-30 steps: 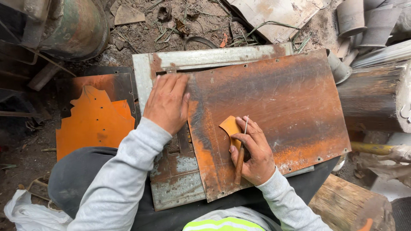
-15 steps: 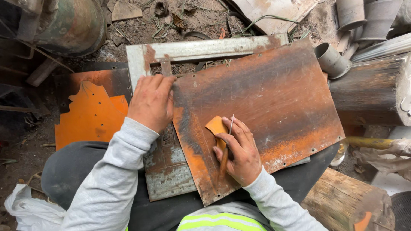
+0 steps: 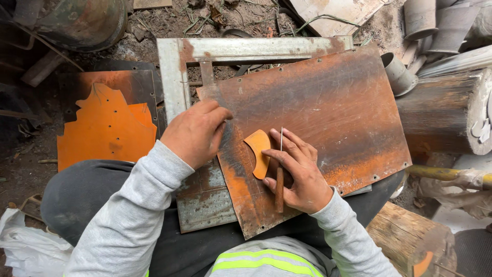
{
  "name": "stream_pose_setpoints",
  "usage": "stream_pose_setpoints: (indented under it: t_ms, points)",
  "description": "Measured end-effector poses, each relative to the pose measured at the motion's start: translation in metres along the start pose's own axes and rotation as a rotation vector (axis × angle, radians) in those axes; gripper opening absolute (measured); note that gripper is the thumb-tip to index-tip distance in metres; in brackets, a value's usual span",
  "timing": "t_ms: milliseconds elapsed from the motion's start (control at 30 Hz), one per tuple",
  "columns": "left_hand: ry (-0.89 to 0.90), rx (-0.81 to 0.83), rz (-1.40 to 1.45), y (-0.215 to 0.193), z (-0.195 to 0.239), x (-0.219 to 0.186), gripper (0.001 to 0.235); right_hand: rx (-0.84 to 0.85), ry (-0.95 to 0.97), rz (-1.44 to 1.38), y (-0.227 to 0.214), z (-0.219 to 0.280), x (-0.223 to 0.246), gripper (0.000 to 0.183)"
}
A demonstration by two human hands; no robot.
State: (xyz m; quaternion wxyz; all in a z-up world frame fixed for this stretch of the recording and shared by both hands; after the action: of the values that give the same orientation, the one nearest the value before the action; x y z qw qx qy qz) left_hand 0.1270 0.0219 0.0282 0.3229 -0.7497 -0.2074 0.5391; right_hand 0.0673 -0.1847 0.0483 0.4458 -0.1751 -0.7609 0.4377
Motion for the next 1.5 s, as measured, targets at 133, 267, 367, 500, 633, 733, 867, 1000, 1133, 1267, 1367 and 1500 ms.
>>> stream_pose_setpoints:
  t_ms: [133,267,367,500,633,733,867,1000,1133,1267,1367,1500]
  points:
    - [-0.014,0.103,-0.035,0.014,0.0,0.002,0.018,-0.026,-0.024,0.011,0.008,-0.002,0.003,0.052]
    - [0.008,0.18,-0.034,0.022,0.002,0.004,0.019,-0.05,-0.041,0.029,0.012,-0.002,0.005,0.048]
    - [0.009,0.2,-0.02,0.024,0.003,0.007,0.02,-0.059,-0.056,0.023,0.01,-0.003,0.007,0.05]
    - [0.02,0.178,0.022,0.023,0.003,0.009,0.021,-0.059,-0.043,0.048,0.013,-0.003,0.005,0.049]
    - [0.049,0.224,0.005,0.025,0.002,0.006,0.027,-0.058,-0.055,0.055,0.013,-0.005,0.003,0.047]
    - [0.038,0.247,-0.005,0.026,0.002,0.006,0.028,-0.05,-0.055,0.051,0.013,-0.006,0.002,0.047]
    - [0.037,0.235,0.012,0.026,0.003,0.006,0.028,-0.05,-0.057,0.045,0.015,-0.007,0.002,0.047]
    - [0.07,0.154,0.054,0.02,0.003,0.005,0.028,-0.049,-0.056,0.049,0.016,-0.007,0.001,0.047]
    - [0.057,0.099,0.113,0.016,0.005,0.009,0.027,-0.039,-0.069,0.036,0.016,-0.007,0.002,0.049]
    - [0.023,0.105,0.132,0.014,0.007,0.012,0.022,-0.033,-0.08,0.041,0.016,-0.009,0.003,0.048]
    - [0.029,0.151,0.117,0.015,0.008,0.009,0.022,-0.027,-0.087,0.048,0.016,-0.011,0.004,0.047]
    - [0.023,0.206,0.078,0.019,0.009,0.008,0.026,-0.023,-0.096,0.05,0.016,-0.013,0.005,0.045]
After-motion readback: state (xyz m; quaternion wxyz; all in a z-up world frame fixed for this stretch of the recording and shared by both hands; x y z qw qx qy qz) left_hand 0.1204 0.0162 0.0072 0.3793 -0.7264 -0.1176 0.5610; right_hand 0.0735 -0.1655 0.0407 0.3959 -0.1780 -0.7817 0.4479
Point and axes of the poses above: each hand's wrist, its own z-axis away from the middle knuckle, its own y-axis out of the palm, x = y × z, the point moved 7 cm from there along -z, towards the middle knuckle, and after that the axes turned 8 degrees about -x, right-handed, at the moved point
